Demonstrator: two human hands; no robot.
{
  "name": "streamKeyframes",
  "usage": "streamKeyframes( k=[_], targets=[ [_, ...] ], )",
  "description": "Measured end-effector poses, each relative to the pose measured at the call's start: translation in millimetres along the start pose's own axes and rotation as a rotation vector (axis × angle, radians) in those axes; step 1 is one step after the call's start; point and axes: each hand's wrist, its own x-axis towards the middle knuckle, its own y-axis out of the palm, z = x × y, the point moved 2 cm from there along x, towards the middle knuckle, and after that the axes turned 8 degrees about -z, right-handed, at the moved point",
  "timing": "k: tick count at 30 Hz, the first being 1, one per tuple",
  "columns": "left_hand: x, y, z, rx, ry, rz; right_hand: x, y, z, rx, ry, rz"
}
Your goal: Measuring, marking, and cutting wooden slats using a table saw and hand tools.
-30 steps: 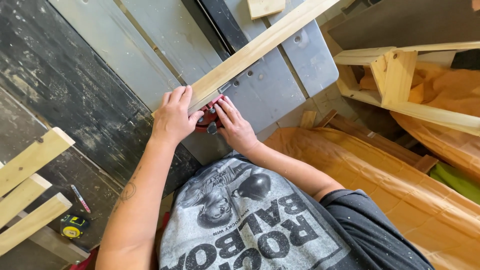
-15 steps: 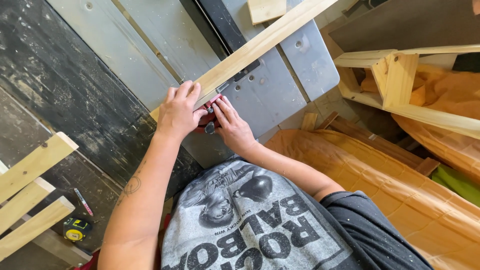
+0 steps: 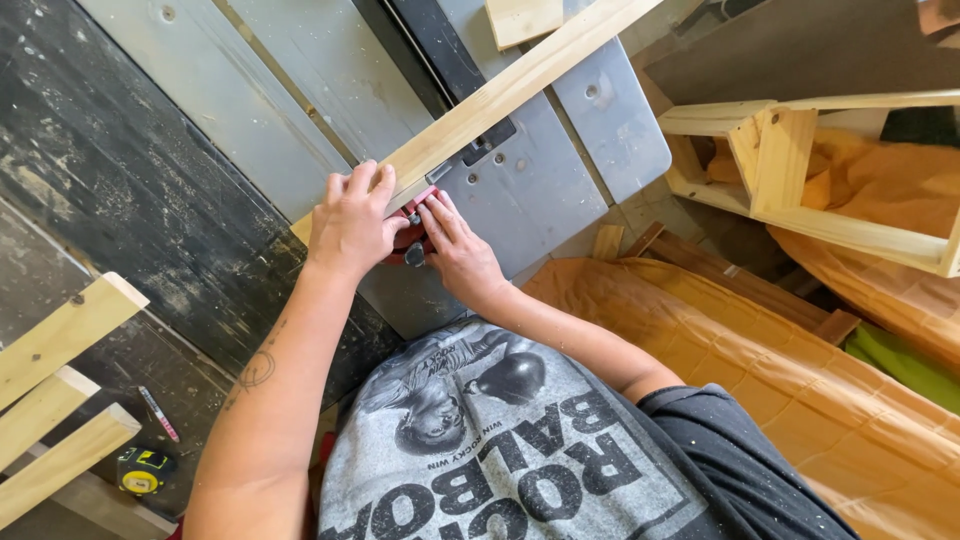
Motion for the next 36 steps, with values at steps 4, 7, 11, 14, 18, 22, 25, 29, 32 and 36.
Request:
streamKeyframes(
  k=[4,7,11,14,18,22,25,29,32,36],
  targets=[
    [1.6,-1.9,2.6,0.007,0.008,0.011,5.0,-2.2,2.7,-0.018,0.010,0.023],
    [4.2,-1.8,5.3,0.004,0.023,0.006,8.8,-0.9,2.4,-0.052,0.009,0.043],
    [5.3,-2.7,8.2,-0.003,0.034,0.003,9.7,2.8,3.9,-0.114,-0.002,0.079],
    [6.7,-1.3,10.3,-0.007,0.038,-0.003,15.2,-5.4,7.4,-0.169,-0.040,0.101],
    [7.8,-2.7,12.2,-0.004,0.037,-0.017,15.6,6.0,5.8,-0.132,-0.006,0.099],
    [9.7,-3.5,15.0,-0.017,0.036,-0.016,18.8,10.3,5.4,-0.104,0.016,0.115],
    [10.8,-2.3,17.8,-0.013,0.041,-0.026,20.0,13.6,4.4,-0.084,0.035,0.114],
    [12.0,0.5,22.1,-0.010,0.050,-0.042,23.3,12.6,5.3,-0.086,0.047,0.122],
    [14.5,-1.1,24.6,-0.005,0.046,-0.038,24.1,18.9,1.9,-0.063,0.056,0.116],
    [17.1,0.8,29.4,0.002,0.047,-0.050,29.8,17.5,4.0,-0.065,0.050,0.117]
  ],
)
